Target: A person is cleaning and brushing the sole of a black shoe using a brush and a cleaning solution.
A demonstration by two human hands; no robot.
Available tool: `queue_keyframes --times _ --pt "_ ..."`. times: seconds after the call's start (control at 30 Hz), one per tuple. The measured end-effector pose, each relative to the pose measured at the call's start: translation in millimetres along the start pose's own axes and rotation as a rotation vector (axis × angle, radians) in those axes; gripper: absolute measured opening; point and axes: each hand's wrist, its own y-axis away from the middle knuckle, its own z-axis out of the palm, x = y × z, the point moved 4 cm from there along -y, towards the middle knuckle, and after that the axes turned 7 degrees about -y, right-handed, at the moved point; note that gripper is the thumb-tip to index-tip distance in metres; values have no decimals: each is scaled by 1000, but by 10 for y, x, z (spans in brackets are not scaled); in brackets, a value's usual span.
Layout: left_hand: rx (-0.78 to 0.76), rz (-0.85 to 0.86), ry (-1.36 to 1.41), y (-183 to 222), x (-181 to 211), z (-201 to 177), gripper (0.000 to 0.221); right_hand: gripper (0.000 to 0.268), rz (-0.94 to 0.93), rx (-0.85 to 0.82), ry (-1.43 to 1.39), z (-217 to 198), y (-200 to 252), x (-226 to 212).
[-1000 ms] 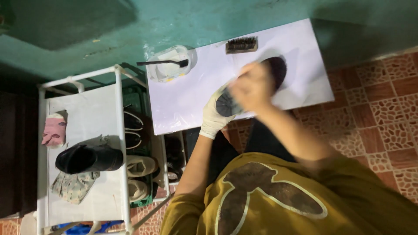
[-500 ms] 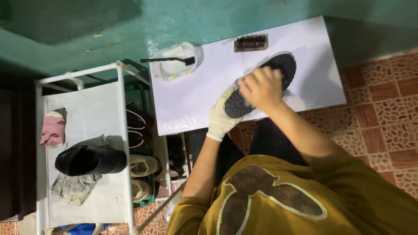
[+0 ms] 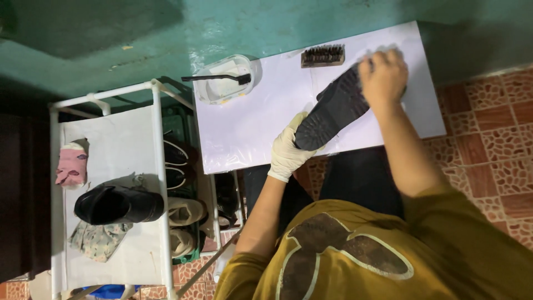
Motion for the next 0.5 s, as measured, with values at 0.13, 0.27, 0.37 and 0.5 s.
queue_keyframes --times 0.13,0.27,0.37,0.5 --pt "-39 14 -47 -18 32 4 78 25 98 -40 132 30 147 377" --pt "-36 -23 45 29 -47 -45 84 26 78 -130 316 115 333 814" --pt "-26 -57 144 -14 -110 -69 88 35 323 -255 123 113 145 1172" --pt "-23 -49 63 -24 -112 -52 99 21 109 -53 -256 -425 -476 510"
